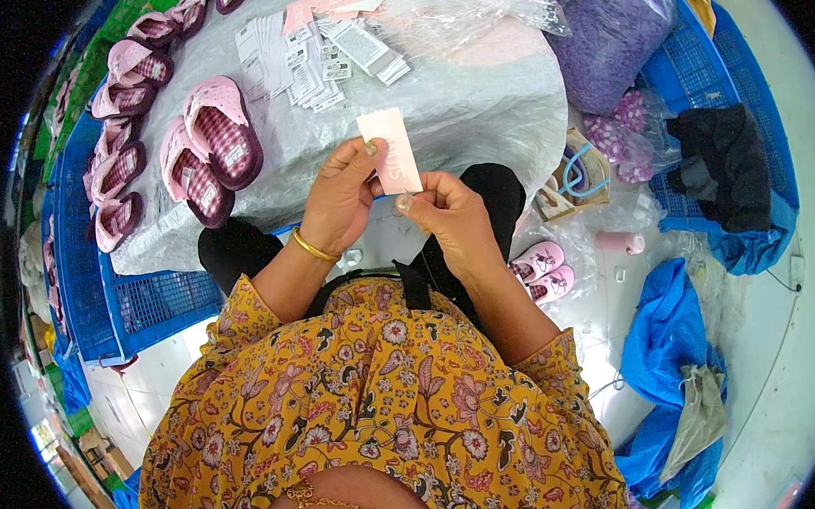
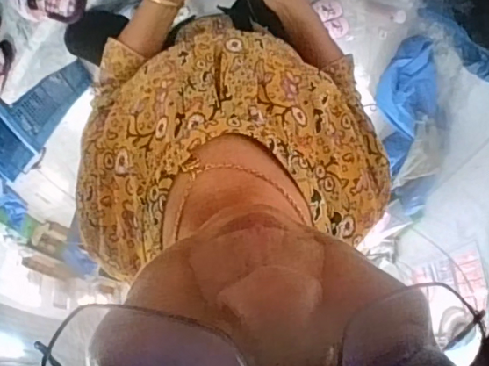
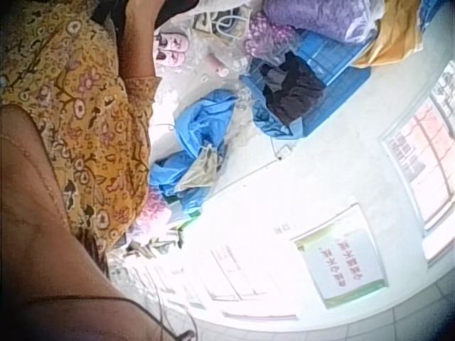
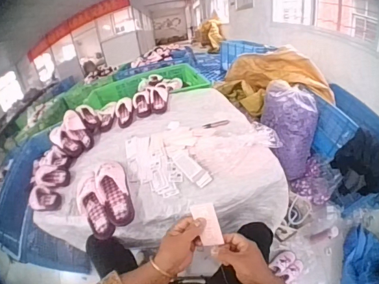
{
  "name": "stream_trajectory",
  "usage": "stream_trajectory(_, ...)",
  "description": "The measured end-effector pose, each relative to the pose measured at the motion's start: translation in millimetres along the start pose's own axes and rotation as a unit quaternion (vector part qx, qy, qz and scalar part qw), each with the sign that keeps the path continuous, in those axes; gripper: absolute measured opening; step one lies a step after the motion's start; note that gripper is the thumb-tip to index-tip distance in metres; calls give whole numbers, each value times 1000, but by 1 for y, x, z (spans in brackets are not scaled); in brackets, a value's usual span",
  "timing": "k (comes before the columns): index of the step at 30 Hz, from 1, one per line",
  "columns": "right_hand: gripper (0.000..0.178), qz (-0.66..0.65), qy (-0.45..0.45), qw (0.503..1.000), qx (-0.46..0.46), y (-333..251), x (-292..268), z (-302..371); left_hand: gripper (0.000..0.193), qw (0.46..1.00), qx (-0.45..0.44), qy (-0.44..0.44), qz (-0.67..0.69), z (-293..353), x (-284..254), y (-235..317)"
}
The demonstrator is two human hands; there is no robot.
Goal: The person sits on the floor and repeatedly picks up pairs of pink slippers, attaches white tags to them, and places them into a green basket. The process is repeated for multiple pairs throughout the clip.
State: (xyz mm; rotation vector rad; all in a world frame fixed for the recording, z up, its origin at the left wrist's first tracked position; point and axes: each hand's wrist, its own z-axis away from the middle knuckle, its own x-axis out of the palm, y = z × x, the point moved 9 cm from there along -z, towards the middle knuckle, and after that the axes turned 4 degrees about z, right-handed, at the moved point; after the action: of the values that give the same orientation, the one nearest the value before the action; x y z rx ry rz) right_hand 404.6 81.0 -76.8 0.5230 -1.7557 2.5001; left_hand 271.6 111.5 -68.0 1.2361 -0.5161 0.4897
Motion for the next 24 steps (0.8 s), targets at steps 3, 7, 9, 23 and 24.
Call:
stream_trajectory(3, 26, 7, 13, 1000, 0, 4, -4, -2, 18, 1000, 0, -2, -4, -1, -4, -4)
stream_trajectory(7, 23, 6, 23, 1000, 1, 6, -6, -2, 18, 1000, -4, -12, 6, 1, 0, -4)
stream_trajectory(9, 22, 6, 23, 1000, 1, 9, -8, -3, 17, 1000, -3, -18, 0, 1, -2, -7)
stream_trajectory(23, 18, -3, 39, 999, 26, 15, -18, -9, 26, 996, -47, -56, 48, 9, 11, -5)
stream_trajectory(24, 17, 10, 38, 999, 20, 12, -20, -10, 29, 992, -63, -73, 79, 11, 15, 2)
